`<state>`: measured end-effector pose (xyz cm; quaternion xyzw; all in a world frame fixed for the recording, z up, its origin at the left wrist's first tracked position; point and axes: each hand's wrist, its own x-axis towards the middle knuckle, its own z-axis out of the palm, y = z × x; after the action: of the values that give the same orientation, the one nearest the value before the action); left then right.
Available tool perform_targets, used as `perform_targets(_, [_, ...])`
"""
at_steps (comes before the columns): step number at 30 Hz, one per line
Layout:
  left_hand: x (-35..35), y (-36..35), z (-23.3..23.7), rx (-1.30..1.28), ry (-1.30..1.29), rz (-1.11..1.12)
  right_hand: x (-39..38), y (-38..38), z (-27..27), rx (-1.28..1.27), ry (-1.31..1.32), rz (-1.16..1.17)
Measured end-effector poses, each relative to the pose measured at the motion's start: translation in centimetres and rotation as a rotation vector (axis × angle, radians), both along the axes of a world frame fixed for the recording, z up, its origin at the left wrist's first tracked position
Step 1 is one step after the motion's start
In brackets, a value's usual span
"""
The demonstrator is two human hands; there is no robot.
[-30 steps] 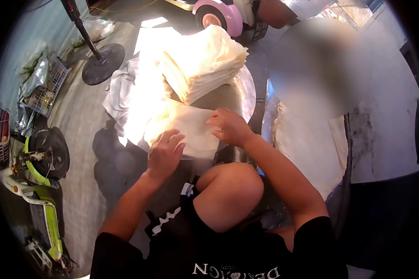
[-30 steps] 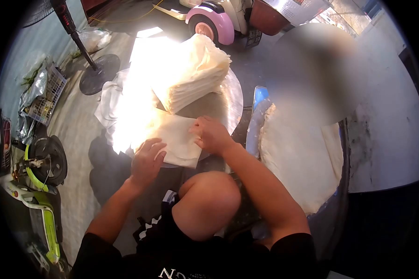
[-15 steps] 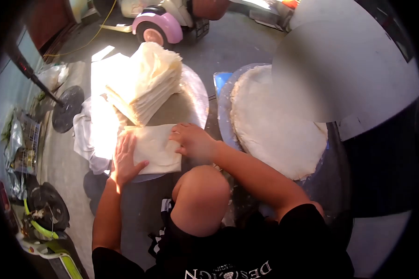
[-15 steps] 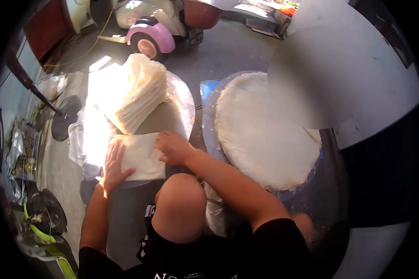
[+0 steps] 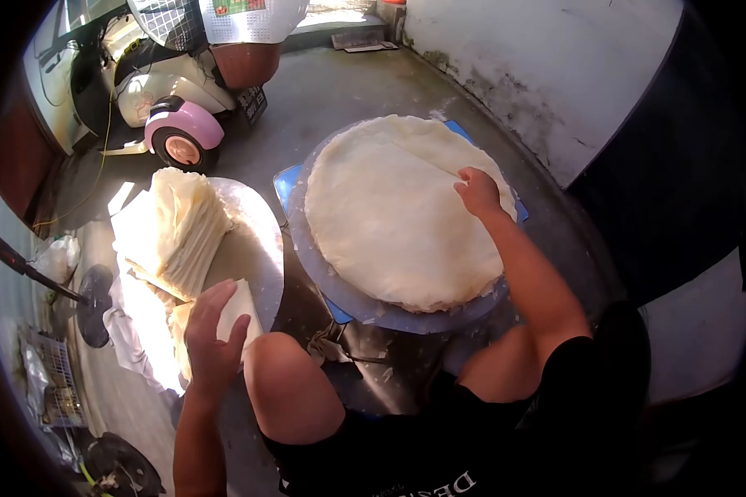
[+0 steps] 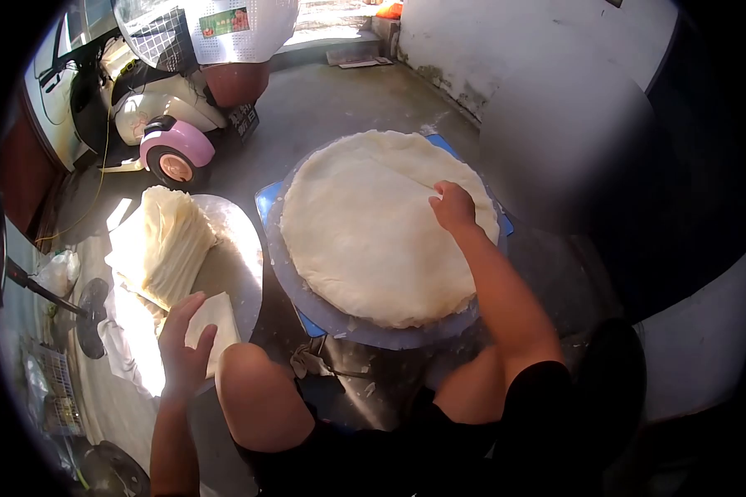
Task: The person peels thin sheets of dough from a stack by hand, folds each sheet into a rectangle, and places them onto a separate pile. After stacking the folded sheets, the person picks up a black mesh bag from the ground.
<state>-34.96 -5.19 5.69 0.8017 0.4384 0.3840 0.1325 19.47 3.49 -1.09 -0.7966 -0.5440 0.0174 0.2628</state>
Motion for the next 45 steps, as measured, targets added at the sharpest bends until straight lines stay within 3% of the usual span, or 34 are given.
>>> perform_targets(3, [7.0,0.0,3.8,-0.017,-0.099,-0.267,2.6,1.6,-0.4,-0.026,-0.062,-0.038])
perform_targets(6, [13.5,-0.3,5.3,-0.036,-0.011,-0.445,3.0,3.5,-0.1,-0.096,-0.124,-0.088])
perform_targets(10, [18.8,0.9,1.3,-0.012,0.071,-0.648,1.9,5.3,0.6,-0.297,-0.169,-0.185])
perform_targets(11, [18.7,1.1,-0.1,-0.012,0.070,-0.642,1.9,5.7,0.5,-0.297,-0.171,-0.179])
perform_targets(13, [18.2,1.3,-2.0,-0.106,0.343,-0.729,2.3,5.8,-0.3,-0.266,-0.247,-0.141])
perform_targets(15, [17.8,1.3,-2.7,-0.083,0.377,-0.777,3.1,6.2,-1.2,-0.186,-0.269,-0.099])
perform_targets(23, [17.8,1.6,-1.6,-0.190,0.409,-0.714,2.3,3.5,-0.1,-0.007,-0.090,0.038])
perform_targets(25, [17.7,1.9,-1.6,-0.189,0.407,-0.676,0.5,2.3,1.0,-0.027,0.010,0.250])
perform_targets(27, [17.5,2.1,-1.9,-0.194,0.403,-0.637,-1.2,1.2,1.3,0.010,0.012,0.284])
perform_targets(33, [16.0,5.3,-2.4,-0.292,0.227,-0.302,-9.6,-6.1,6.0,-0.019,0.051,0.437])
perform_targets(34, [15.5,6.4,-3.0,-0.287,0.231,-0.309,-10.8,-7.5,6.2,0.020,0.051,0.456])
perform_targets(36, [14.6,8.4,-4.7,-0.211,0.215,-0.113,-12.9,-10.4,7.3,0.027,0.070,0.536])
perform_targets(39, [14.0,8.9,-5.5,-0.299,0.267,-0.038,-15.3,-14.6,8.7,0.028,0.086,0.613])
perform_targets(45, [14.3,7.2,-4.7,-0.119,0.300,-0.085,-17.2,-20.4,14.7,-0.026,0.244,0.700])
